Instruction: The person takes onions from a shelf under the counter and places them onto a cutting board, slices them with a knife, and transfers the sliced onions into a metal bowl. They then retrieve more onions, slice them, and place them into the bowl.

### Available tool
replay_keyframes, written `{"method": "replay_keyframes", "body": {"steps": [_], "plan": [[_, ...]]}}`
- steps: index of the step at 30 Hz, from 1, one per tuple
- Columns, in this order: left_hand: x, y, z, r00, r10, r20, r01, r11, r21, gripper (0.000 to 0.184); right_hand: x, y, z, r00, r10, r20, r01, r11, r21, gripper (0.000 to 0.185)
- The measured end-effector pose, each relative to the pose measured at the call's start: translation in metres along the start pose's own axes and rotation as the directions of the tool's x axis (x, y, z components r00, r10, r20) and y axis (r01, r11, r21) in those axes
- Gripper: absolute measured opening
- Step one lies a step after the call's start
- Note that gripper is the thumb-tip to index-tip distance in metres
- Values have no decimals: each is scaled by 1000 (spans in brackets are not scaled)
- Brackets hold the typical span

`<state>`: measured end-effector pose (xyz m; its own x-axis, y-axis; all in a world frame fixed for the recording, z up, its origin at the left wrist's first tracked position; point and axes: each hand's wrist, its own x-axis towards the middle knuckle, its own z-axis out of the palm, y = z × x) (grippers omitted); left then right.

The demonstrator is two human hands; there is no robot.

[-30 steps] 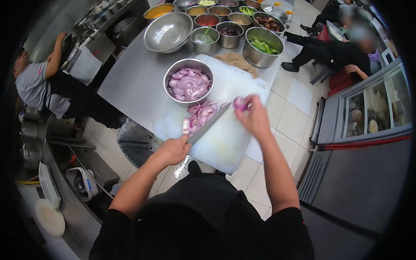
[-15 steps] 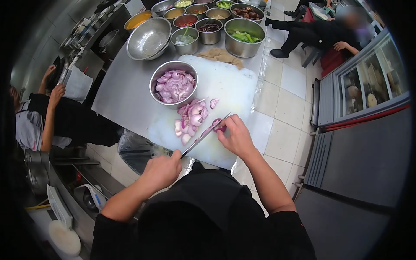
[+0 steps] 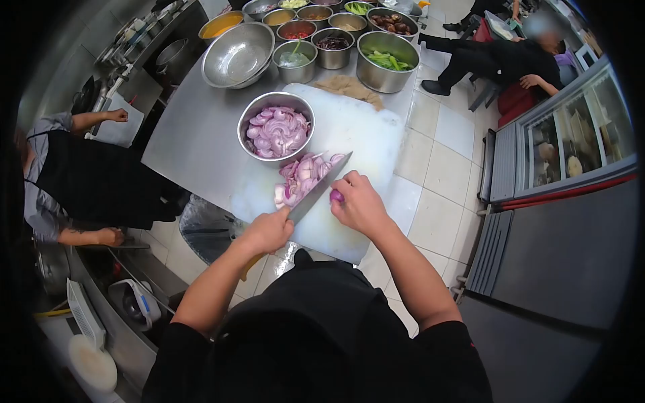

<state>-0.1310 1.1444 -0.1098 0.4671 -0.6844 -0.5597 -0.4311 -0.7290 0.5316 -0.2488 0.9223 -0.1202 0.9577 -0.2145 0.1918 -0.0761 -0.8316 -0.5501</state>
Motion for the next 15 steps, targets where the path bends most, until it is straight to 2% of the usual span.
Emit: {"method": "replay_keyframes", "body": {"steps": [2, 5, 9, 12, 15], "plan": [[-6, 10, -6, 999, -40, 8, 40, 998, 51, 34, 3, 2, 2, 987, 54, 150, -38, 994, -103, 28], [-35, 37, -21, 998, -64, 14, 62, 988, 140, 31, -5, -8, -10, 976, 179, 120, -189, 979, 75, 28], [-51, 39, 1, 994, -81, 75, 63, 974, 220, 25, -13, 0, -4, 986, 141, 90, -151, 980, 127, 25], [-30, 34, 3, 1000, 4, 2, -4, 971, 239, 24, -14, -1, -1, 988, 142, 53, -148, 981, 122, 24], [-47, 43, -8, 1000, 17, 17, -21, 970, 243, 24, -16, -1, -2, 989, 149, 22, -151, 983, 102, 23]]}}
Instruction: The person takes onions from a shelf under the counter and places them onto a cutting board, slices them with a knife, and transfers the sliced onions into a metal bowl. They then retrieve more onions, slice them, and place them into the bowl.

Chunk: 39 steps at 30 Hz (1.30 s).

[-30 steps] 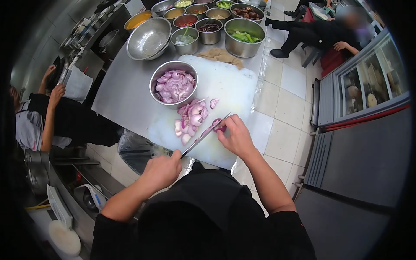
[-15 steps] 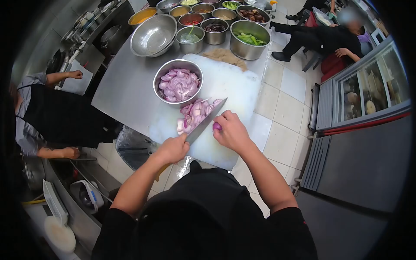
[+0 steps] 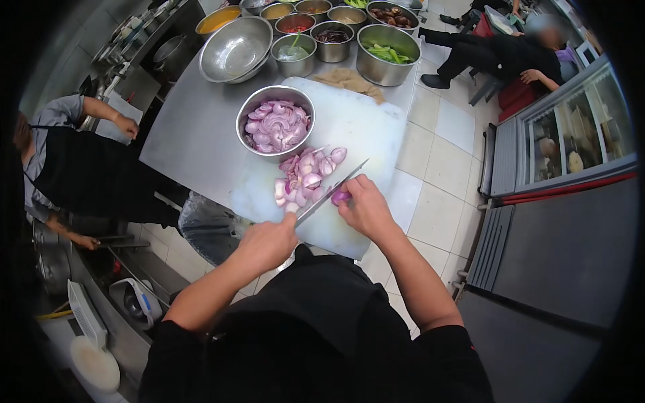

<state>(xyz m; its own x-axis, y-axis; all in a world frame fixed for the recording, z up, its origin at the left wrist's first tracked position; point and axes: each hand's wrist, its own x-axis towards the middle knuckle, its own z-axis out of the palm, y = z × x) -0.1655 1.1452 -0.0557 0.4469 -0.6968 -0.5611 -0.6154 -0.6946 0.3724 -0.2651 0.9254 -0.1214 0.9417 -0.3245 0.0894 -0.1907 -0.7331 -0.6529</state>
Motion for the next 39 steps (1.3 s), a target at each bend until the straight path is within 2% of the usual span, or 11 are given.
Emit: {"method": "replay_keyframes", "body": {"steps": [4, 7, 11, 14, 17, 20, 23, 26, 29, 35, 39], "plan": [[22, -14, 26, 1000, 23, -19, -23, 1000, -5, 28, -2, 4, 7, 1000, -1, -18, 2, 999, 41, 21], [8, -2, -3, 1000, 25, -10, -25, 1000, -14, 29, -4, 2, 4, 999, 27, -38, -26, 999, 33, 21], [14, -8, 12, 997, -8, 70, 8, 1000, -8, 29, -5, 6, 8, 998, 6, -64, -4, 999, 34, 19], [37, -16, 10, 998, -14, 60, 16, 999, -39, 32, -2, 4, 2, 992, -107, -63, 107, 994, -2, 16], [35, -25, 5, 998, -60, 31, 62, 995, -79, 33, 13, 14, -1, 907, -402, 122, 410, 911, -50, 12], [28, -24, 5, 997, -72, 16, 74, 992, -105, 34, 5, 6, -3, 991, -91, 101, 100, 991, -88, 9], [12, -9, 9, 995, -92, 49, 96, 991, -88, 33, -3, -3, -11, 976, 158, 150, -189, 956, 225, 10], [11, -8, 20, 997, -53, 50, 57, 995, -82, 32, -8, 0, -1, 993, 87, 75, -103, 962, 252, 11], [-2, -2, 9, 999, -28, 32, 29, 998, -56, 30, -8, 1, -2, 996, 10, 87, -30, 972, 233, 10], [13, -8, 23, 999, 24, -25, -25, 999, -33, 28, -10, 1, -3, 995, -87, 42, 85, 995, 58, 13], [2, -4, 20, 999, 27, -24, -27, 999, -20, 25, -14, 5, 2, 992, -112, -55, 115, 991, 62, 9]]}}
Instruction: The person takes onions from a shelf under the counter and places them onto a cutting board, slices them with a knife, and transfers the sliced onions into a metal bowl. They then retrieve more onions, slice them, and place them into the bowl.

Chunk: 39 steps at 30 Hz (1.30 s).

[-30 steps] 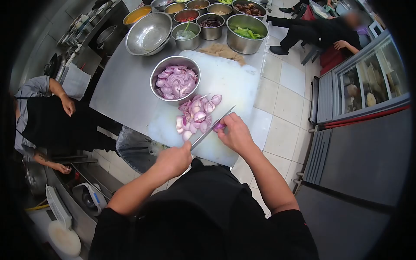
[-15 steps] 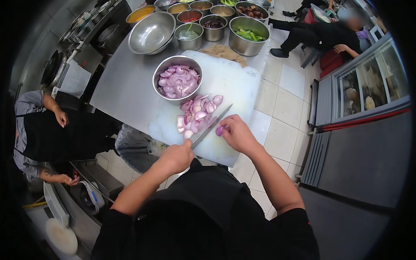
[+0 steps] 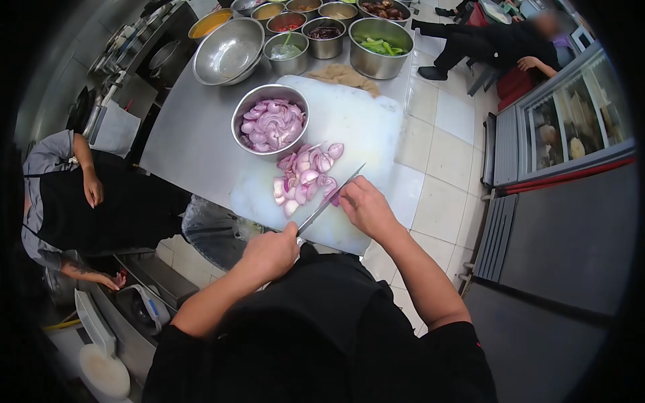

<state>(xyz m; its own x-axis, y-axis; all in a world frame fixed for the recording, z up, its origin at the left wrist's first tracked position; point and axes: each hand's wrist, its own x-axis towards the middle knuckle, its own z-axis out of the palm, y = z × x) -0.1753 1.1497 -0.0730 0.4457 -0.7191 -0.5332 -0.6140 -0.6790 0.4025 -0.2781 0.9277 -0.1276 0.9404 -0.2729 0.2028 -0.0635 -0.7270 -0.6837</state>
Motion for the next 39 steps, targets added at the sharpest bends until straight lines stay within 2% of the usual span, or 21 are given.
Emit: {"method": "replay_keyframes", "body": {"steps": [4, 7, 11, 13, 16, 19, 23, 26, 29, 30, 33, 36, 39], "plan": [[18, 3, -1, 1000, 5, 12, -6, 1000, 5, 25, -3, -1, 3, 1000, 27, -4, -27, 1000, 3, 10], [-7, 6, -14, 999, 23, -25, -23, 1000, -1, 25, -2, 2, 2, 1000, 3, -19, -3, 1000, 0, 10], [15, 0, 18, 1000, 2, -7, -2, 1000, 18, 25, -5, 8, 3, 999, -24, -27, 23, 1000, -9, 12], [27, 1, 10, 1000, 7, -13, -6, 1000, 28, 26, -5, 6, 2, 1000, -22, -23, 22, 1000, -7, 9], [-3, 9, -17, 1000, 3, -10, -2, 1000, 15, 26, -3, 8, 3, 998, -49, -47, 49, 999, 7, 8], [-5, 7, 3, 999, -33, 39, 33, 999, -1, 27, -9, 12, 3, 998, -48, -49, 48, 999, 4, 10], [24, 8, 13, 1000, -27, 10, 27, 1000, 9, 28, -5, 9, 1, 998, -41, -36, 41, 999, -2, 9], [20, 8, -13, 998, -68, 12, 68, 998, 1, 28, 8, 2, -10, 986, -133, -96, 134, 991, 9, 9], [7, 7, -22, 999, -49, 10, 49, 999, -7, 30, 39, -21, -31, 985, -13, -173, 17, 1000, 24, 8], [5, 6, -16, 999, -19, 25, 19, 1000, 5, 31, 51, -14, -27, 990, -1, -144, 4, 1000, 23, 11], [4, 9, -1, 995, 49, 91, -49, 999, -5, 33, 82, -7, -10, 999, -29, 15, 31, 988, -155, 25], [12, 0, 20, 991, 85, 105, -78, 994, -74, 33, 102, -9, 2, 948, 146, 283, -34, 930, -367, 41], [19, -12, 24, 994, 21, 103, -7, 991, -132, 33, 111, -7, 2, 930, 197, 311, -69, 923, -378, 50]]}}
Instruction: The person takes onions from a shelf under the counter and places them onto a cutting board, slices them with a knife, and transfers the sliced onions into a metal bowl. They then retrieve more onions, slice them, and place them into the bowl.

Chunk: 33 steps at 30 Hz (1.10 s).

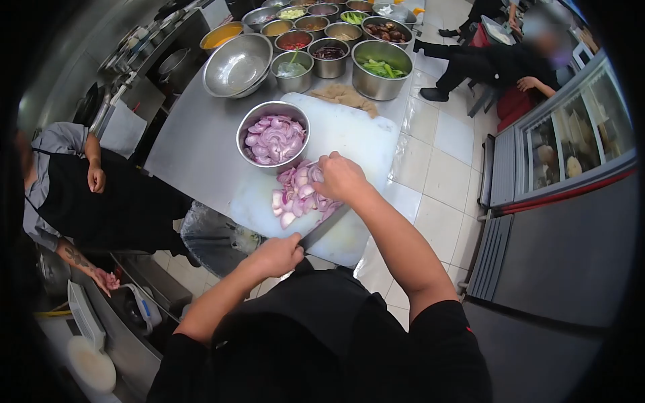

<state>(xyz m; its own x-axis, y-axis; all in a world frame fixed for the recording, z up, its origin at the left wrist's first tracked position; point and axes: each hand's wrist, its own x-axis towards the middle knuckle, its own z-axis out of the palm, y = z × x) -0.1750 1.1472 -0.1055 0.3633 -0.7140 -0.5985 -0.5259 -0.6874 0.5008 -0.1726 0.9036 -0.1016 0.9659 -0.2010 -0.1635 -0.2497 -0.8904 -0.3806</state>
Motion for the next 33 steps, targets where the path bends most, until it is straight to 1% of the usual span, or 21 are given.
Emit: {"method": "replay_keyframes", "body": {"steps": [3, 6, 7, 8, 9, 10, 11, 12, 13, 15, 16, 18, 21, 22, 25, 28, 31, 33], "plan": [[2, -8, -13, 1000, -20, -13, 19, 999, -27, 34, 3, 4, -1, 998, -60, -19, 60, 997, 45, 48], [3, -15, -15, 998, 7, -55, -7, 1000, -7, 34, -5, 7, -2, 979, -101, -179, 113, 992, 57, 49], [3, -17, -17, 999, -28, -44, 26, 999, -48, 34, -13, 9, -2, 981, -43, -189, 91, 963, 254, 47], [1, -14, -25, 998, -61, -30, 59, 994, -88, 33, -25, 8, -7, 983, 20, -184, 65, 895, 442, 45], [0, -13, -30, 996, -94, -12, 91, 988, -127, 33, -37, 10, -9, 983, 82, -166, 37, 790, 612, 43], [0, -14, -31, 994, -109, -30, 105, 987, -124, 33, -48, 18, -7, 993, 117, -3, -77, 672, 736, 40], [0, -16, -31, 991, -122, -47, 116, 986, -120, 33, -60, 28, -5, 979, 126, 161, -204, 535, 820, 37], [1, -17, -31, 989, -132, -65, 124, 986, -115, 33, -70, 33, -3, 941, 110, 318, -336, 383, 860, 34], [2, -21, -24, 987, -93, -129, 87, 995, -51, 32, -76, 38, 8, 944, 155, 291, -330, 464, 822, 33], [-12, 0, -32, 987, -138, -87, 139, 990, 5, 33, -84, 45, 30, 946, 235, 224, -323, 609, 724, 30], [-16, 9, -35, 984, -165, -68, 168, 985, 36, 34, -89, 45, 34, 963, 248, 108, -255, 700, 667, 29], [-14, 12, -25, 982, -168, -89, 173, 984, 47, 32, -96, 26, 32, 965, 231, -124, -138, 850, 508, 28], [-12, 9, -19, 982, -131, -139, 139, 989, 47, 30, -109, 7, 37, 977, -2, -211, 92, 903, 419, 26], [-13, 8, -16, 981, -114, -157, 122, 992, 41, 29, -109, 6, 40, 977, 3, -215, 88, 907, 412, 26], [-28, 13, -23, 987, -70, -145, 82, 994, 77, 28, -102, 9, 44, 973, 7, -231, 86, 918, 388, 25], [-34, 17, -19, 990, -98, -96, 108, 989, 103, 27, -97, 16, 40, 969, 2, -245, 90, 928, 362, 24], [-7, 7, -13, 990, -38, -137, 52, 993, 105, 26, -96, 13, 38, 965, -14, -261, 107, 932, 346, 22], [-22, 18, -26, 989, -38, -145, 55, 992, 118, 25, -97, 12, 41, 961, 10, -275, 94, 927, 364, 21]]}}
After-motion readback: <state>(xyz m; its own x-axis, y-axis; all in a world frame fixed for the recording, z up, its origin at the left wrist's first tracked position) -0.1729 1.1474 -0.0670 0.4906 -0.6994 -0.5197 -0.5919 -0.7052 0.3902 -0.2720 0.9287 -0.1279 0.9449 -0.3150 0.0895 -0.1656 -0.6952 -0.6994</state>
